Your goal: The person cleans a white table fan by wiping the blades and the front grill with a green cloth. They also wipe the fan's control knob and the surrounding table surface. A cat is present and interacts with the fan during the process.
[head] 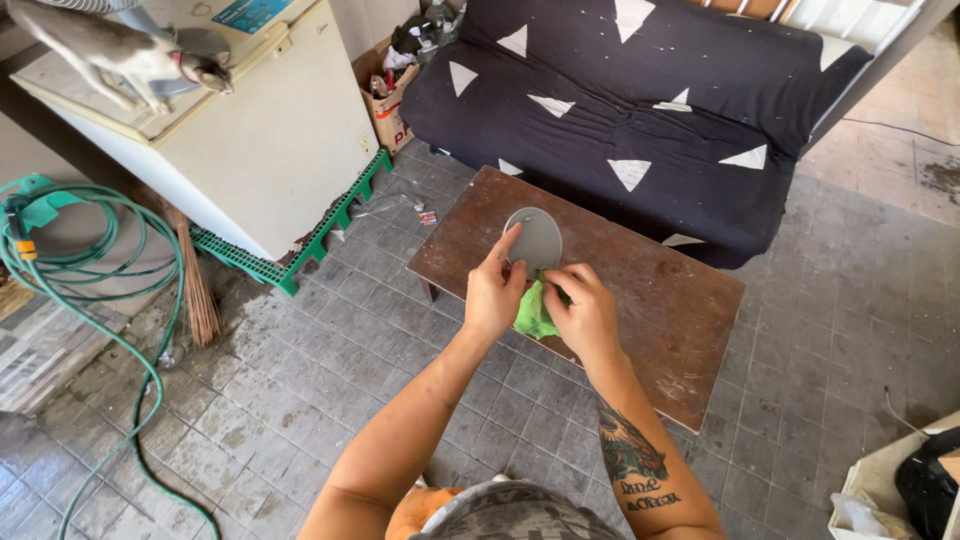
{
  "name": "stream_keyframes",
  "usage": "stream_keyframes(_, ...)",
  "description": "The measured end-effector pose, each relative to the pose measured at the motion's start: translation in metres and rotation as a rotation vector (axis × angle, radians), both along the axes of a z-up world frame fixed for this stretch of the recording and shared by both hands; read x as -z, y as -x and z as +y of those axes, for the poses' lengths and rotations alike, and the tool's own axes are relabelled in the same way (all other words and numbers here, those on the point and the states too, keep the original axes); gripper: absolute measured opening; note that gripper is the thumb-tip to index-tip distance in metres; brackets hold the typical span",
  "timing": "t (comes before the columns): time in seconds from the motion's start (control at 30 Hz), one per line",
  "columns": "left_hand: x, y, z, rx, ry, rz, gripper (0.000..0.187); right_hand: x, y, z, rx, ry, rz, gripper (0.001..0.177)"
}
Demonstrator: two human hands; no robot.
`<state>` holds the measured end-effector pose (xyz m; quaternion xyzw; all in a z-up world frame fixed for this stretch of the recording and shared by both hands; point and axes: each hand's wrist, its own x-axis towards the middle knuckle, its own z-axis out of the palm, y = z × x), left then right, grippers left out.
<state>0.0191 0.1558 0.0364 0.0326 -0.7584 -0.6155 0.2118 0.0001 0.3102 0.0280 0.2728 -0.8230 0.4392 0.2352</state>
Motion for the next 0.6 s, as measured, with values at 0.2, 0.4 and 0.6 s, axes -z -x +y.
stream_keyframes(0.2, -0.010, -0.018, -0.005, -0.023, 0.100, -0.054, 0.053, 0.007, -0.003, -0.006, -0.083, 0.089, -0.129, 0.018)
stream_keyframes(0.4, 0.007, -0.028, -0.025, -0.044, -0.057, -0.008, 0.054, 0.012, -0.006, -0.021, -0.212, 0.125, -0.198, 0.018)
stream_keyframes(0.6, 0.020, -0.050, -0.058, -0.129, -0.085, -0.090, 0.055, 0.014, -0.018, -0.052, -0.327, 0.127, -0.194, 0.017)
